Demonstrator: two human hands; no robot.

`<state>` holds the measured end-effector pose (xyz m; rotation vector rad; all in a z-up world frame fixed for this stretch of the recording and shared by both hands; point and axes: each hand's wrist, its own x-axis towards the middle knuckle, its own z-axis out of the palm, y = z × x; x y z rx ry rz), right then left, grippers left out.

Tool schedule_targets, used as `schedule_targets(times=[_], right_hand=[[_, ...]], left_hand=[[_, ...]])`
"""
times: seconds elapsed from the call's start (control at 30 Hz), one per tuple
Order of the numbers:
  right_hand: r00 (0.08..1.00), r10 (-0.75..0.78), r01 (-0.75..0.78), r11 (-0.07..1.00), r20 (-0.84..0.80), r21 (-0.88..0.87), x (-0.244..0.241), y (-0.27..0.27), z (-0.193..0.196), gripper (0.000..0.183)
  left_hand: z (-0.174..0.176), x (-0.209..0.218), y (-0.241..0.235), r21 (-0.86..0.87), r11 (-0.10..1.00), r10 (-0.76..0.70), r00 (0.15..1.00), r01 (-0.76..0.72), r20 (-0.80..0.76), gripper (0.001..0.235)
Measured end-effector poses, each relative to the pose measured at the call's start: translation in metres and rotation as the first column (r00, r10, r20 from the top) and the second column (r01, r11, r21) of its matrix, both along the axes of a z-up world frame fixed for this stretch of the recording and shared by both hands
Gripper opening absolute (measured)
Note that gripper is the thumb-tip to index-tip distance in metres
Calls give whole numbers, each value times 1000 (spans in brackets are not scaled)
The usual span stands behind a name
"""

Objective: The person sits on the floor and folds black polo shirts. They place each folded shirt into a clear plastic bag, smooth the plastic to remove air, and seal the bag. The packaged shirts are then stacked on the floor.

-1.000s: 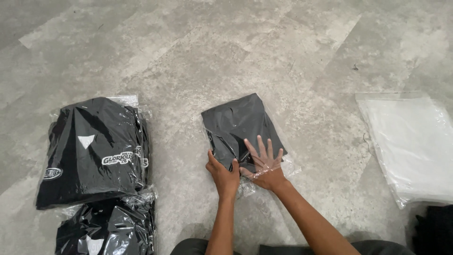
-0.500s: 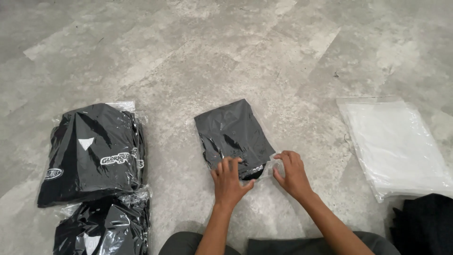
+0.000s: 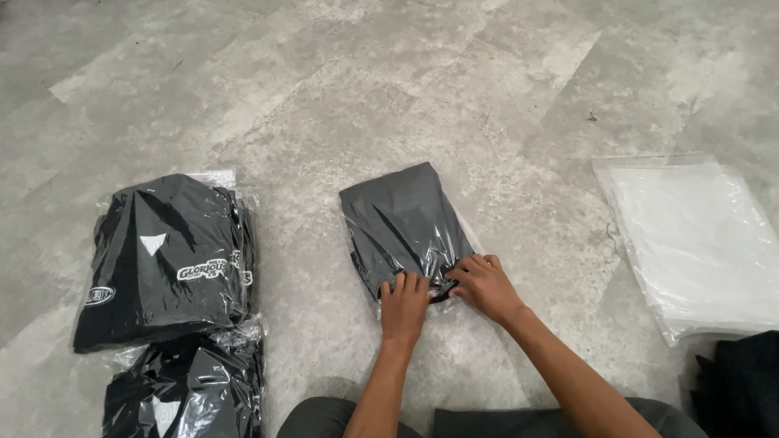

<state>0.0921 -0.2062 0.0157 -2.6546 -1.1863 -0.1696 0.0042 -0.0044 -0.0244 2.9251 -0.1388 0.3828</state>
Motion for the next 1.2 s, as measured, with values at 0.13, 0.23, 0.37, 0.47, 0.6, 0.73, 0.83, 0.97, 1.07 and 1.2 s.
schedule_targets(times=[0.13,0.23,0.37,0.47,0.6,0.73,0.83,0.97,1.07,1.2], right_hand=[[978,79,-96,992,193,81,3,1,-19,30],[933,129,-188,971,337,148,-3,5,-11,17],[938,120,-184,968,326,172,-2,5,-8,13],[938,123,-181,971,323,156,0,7,-8,13],[933,120,-162,982,340,99,-2,8,-16,8],[938,110,-147,985,328,92,-2,8,-26,6],[929,118,-135,991,351,24,2,7,-18,5],[895,185,-207,978,406,10,-4,5,-9,2],[891,223,-247,969,396,8,-3,-2,-23,7],[895,263,-281,960,359,-5,-4,-7,-33,9]], left_hand=[[-24,5,-1,35,999,-11,985,5,173,16],[-22,6,4,38,999,-10,974,1,227,17],[5,-6,5,-30,999,-19,984,24,177,25],[1,-5,4,-36,999,-9,987,15,158,30],[3,0,1,12,1000,7,984,-9,176,22],[4,-1,1,42,999,12,977,-21,212,18],[-5,3,-1,79,997,2,967,-23,256,18],[-15,-2,-2,139,990,-34,957,-6,289,15],[-6,-4,0,185,983,-71,947,12,313,15],[-10,-5,-2,222,975,-78,938,1,338,20]])
